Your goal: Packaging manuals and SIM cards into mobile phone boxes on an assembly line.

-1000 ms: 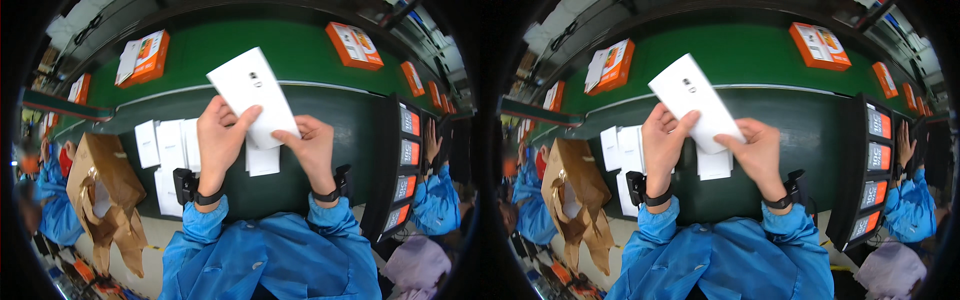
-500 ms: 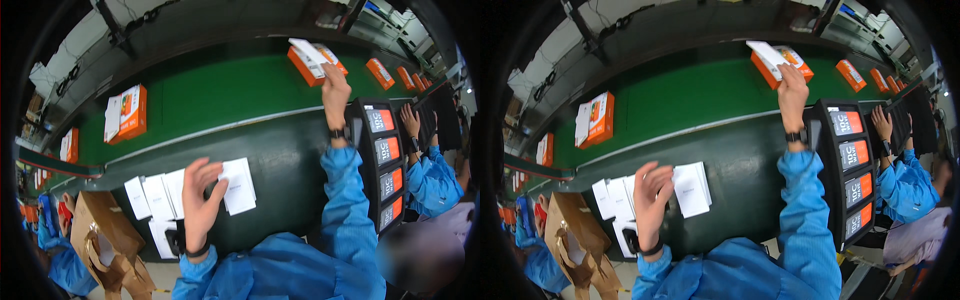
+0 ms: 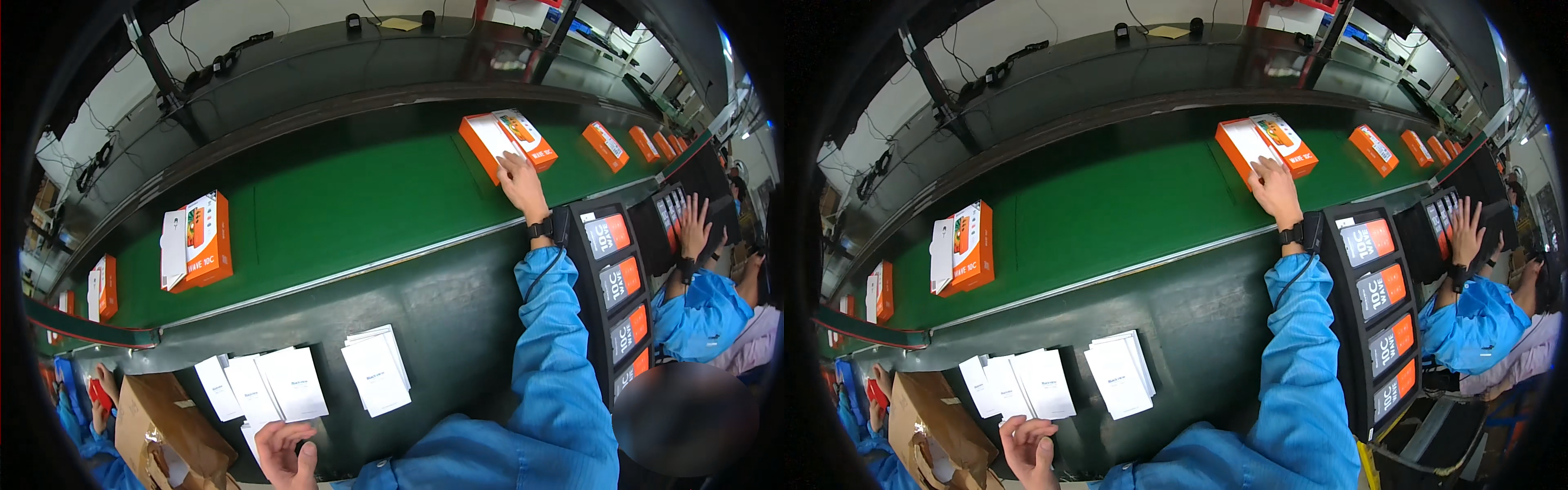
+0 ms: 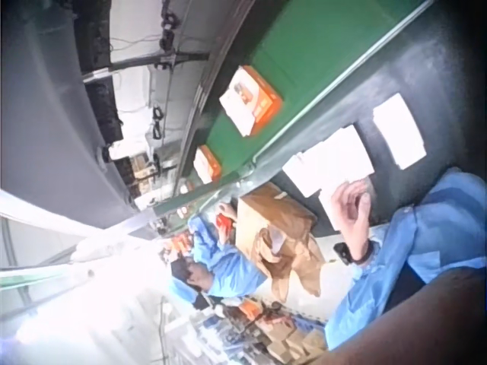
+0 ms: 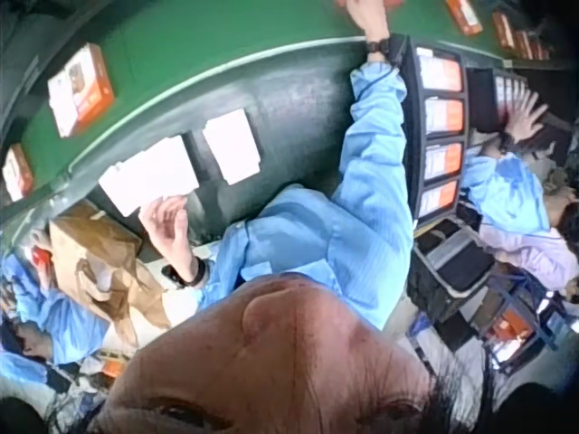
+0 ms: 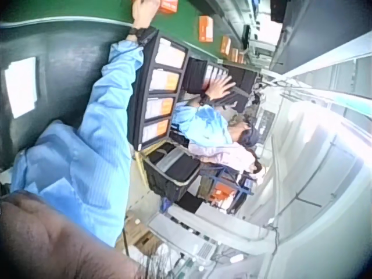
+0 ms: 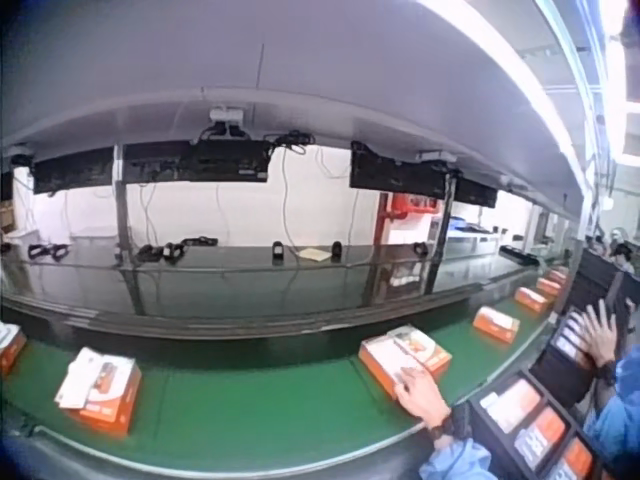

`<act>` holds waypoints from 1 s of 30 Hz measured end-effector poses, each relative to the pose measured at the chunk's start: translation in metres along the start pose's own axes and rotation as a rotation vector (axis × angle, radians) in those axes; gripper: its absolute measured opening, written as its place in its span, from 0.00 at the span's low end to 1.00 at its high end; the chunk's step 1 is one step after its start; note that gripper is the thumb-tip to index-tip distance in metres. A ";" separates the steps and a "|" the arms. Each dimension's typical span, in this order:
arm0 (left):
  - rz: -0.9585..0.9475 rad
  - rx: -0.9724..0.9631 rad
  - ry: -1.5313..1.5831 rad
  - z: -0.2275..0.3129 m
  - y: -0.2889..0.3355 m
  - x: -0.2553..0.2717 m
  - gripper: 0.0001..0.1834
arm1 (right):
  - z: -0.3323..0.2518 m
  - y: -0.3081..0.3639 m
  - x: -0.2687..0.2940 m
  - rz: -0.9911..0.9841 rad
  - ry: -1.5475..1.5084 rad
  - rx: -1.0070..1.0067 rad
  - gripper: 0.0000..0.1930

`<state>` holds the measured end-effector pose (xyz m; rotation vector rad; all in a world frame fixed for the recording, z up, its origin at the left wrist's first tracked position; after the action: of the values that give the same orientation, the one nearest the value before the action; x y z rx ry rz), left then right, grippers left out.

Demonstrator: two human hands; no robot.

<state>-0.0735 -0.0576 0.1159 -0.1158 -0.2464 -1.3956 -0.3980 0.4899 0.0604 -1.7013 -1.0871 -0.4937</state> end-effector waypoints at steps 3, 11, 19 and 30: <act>0.065 0.075 0.007 0.002 -0.001 -0.005 0.19 | -0.021 -0.006 -0.022 0.029 0.049 0.136 0.22; 0.047 -0.200 -0.835 -0.011 -0.040 -0.086 0.21 | -0.118 -0.051 -0.009 0.137 0.036 0.236 0.17; 0.040 -0.176 -0.812 -0.020 -0.031 -0.091 0.25 | -0.478 -0.020 -0.180 -0.431 -0.706 0.391 0.19; 0.512 -0.088 -0.704 0.007 -0.013 0.000 0.11 | -0.609 0.011 -0.255 -0.452 -0.222 0.704 0.32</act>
<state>-0.0875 -0.0579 0.1222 -0.6999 -0.6852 -0.8116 -0.4164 -0.1686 0.1099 -0.9032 -1.5906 -0.1548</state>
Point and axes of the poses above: each hand's wrist, its own y-axis away from the middle knuckle, its own x-axis out of the back of the hand, z = x × y, the point moved 7 cm from there along -y, towards the middle knuckle, and after that the axes turned 14 degrees about -y, right-handed, at the moved point
